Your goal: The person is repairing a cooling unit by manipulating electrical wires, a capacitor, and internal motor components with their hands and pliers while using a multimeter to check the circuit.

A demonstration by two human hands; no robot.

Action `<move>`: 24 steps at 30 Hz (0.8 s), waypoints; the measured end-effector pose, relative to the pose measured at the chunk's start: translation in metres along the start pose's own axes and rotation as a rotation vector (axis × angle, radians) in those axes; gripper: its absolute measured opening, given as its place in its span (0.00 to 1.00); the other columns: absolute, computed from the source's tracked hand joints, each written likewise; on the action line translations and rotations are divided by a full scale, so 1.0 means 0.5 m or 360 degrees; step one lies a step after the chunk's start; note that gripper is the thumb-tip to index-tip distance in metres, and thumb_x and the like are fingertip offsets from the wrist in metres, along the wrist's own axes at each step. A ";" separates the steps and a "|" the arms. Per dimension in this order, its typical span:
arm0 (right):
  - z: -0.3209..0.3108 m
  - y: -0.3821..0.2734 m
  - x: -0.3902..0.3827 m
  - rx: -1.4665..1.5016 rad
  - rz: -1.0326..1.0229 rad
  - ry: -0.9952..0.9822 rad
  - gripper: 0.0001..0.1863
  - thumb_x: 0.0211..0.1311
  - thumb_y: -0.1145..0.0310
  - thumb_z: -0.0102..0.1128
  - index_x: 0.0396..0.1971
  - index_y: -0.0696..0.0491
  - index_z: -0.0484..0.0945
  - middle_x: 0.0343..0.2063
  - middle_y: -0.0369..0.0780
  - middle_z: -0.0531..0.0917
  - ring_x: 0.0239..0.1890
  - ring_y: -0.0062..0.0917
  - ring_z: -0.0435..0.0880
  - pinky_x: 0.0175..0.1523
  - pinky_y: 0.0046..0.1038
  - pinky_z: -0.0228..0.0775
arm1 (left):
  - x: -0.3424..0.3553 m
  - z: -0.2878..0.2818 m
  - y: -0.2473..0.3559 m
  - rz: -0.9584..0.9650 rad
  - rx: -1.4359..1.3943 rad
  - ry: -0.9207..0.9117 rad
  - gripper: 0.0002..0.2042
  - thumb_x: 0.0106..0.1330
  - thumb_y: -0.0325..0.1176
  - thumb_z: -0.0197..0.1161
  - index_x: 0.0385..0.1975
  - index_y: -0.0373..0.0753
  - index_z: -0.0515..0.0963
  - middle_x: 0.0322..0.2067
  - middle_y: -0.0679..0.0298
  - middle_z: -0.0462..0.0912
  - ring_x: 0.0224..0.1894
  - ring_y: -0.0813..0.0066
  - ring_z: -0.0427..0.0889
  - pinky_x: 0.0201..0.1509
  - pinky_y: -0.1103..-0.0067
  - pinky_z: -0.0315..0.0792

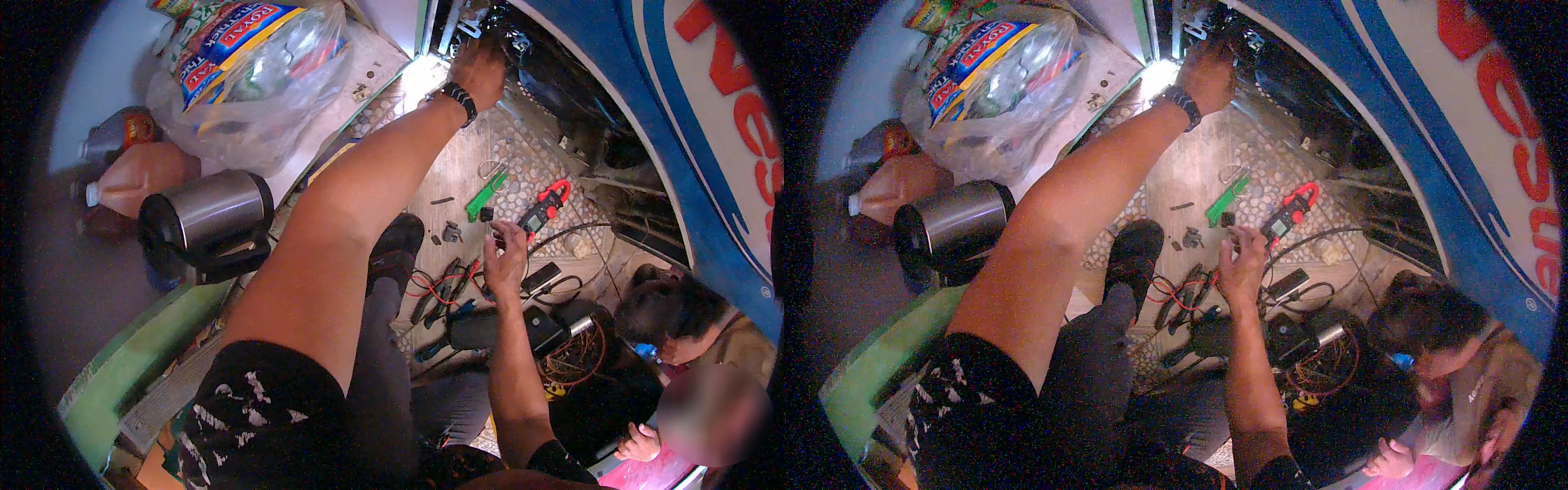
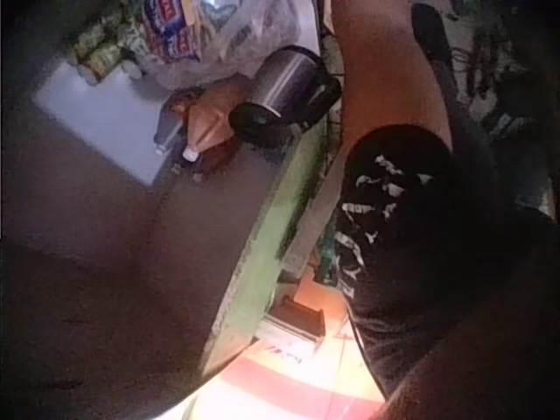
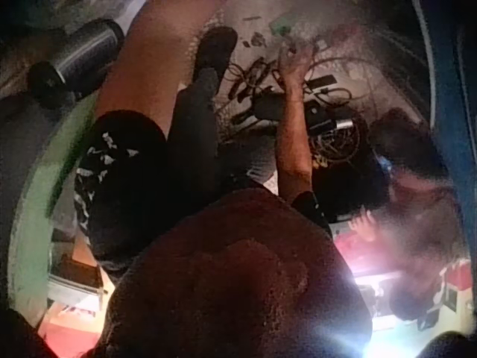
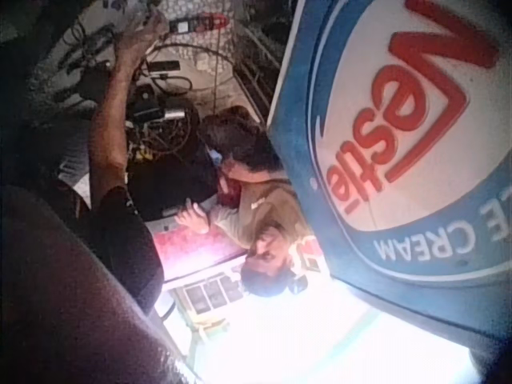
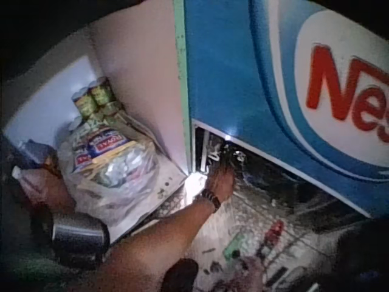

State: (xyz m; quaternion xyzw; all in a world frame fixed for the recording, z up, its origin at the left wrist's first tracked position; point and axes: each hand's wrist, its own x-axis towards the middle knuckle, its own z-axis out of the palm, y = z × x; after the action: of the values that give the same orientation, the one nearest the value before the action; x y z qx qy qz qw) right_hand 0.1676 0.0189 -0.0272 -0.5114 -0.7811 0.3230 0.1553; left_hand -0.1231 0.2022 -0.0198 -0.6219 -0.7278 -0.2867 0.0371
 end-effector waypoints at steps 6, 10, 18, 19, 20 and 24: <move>-0.002 0.013 -0.015 -0.0033 -0.0023 -0.0016 0.17 0.58 0.71 0.62 0.48 0.58 0.78 0.50 0.50 0.75 0.56 0.45 0.73 0.63 0.40 0.65 | 0.015 0.049 -0.023 -0.0019 0.0024 0.0088 0.27 0.56 0.40 0.60 0.57 0.35 0.72 0.54 0.48 0.76 0.57 0.51 0.74 0.61 0.56 0.65; -0.011 0.010 -0.012 -0.0035 0.0013 -0.0025 0.17 0.58 0.71 0.62 0.48 0.58 0.78 0.52 0.50 0.75 0.58 0.46 0.72 0.65 0.41 0.63 | 0.058 0.069 -0.047 -0.0198 -0.0014 -0.0155 0.28 0.56 0.45 0.62 0.58 0.42 0.73 0.55 0.50 0.78 0.56 0.48 0.77 0.59 0.54 0.69; -0.013 0.030 -0.003 0.0049 0.0107 -0.0031 0.17 0.58 0.71 0.62 0.47 0.59 0.78 0.51 0.50 0.75 0.57 0.45 0.73 0.65 0.40 0.63 | 0.045 0.063 -0.067 -0.0117 -0.0258 0.0004 0.25 0.60 0.41 0.59 0.59 0.46 0.73 0.59 0.53 0.74 0.58 0.48 0.74 0.61 0.53 0.66; -0.014 0.029 0.000 0.0027 0.0081 -0.0032 0.16 0.58 0.71 0.62 0.47 0.59 0.78 0.51 0.50 0.75 0.57 0.45 0.73 0.65 0.40 0.64 | 0.046 0.065 -0.067 -0.0114 -0.0248 -0.0023 0.25 0.60 0.41 0.59 0.59 0.46 0.73 0.60 0.54 0.74 0.59 0.48 0.74 0.62 0.52 0.65; -0.013 0.028 0.002 0.0005 0.0055 -0.0033 0.16 0.58 0.71 0.62 0.47 0.59 0.78 0.50 0.50 0.76 0.57 0.45 0.73 0.64 0.40 0.64 | 0.045 0.064 -0.064 -0.0111 -0.0237 -0.0049 0.25 0.60 0.41 0.59 0.59 0.46 0.72 0.60 0.54 0.73 0.59 0.49 0.74 0.62 0.51 0.65; -0.006 0.037 0.011 0.0001 0.0093 -0.0013 0.16 0.57 0.71 0.62 0.46 0.59 0.79 0.50 0.50 0.76 0.56 0.44 0.74 0.63 0.40 0.64 | 0.067 0.060 -0.023 -0.0101 -0.0005 -0.0256 0.26 0.57 0.39 0.60 0.59 0.46 0.73 0.57 0.53 0.76 0.59 0.50 0.74 0.64 0.56 0.67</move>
State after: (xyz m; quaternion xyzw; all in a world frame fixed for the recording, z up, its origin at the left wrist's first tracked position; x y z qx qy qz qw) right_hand 0.1799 0.0299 -0.0377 -0.5326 -0.7663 0.3297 0.1427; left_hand -0.1322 0.2447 -0.0352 -0.6198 -0.7472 -0.2380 -0.0317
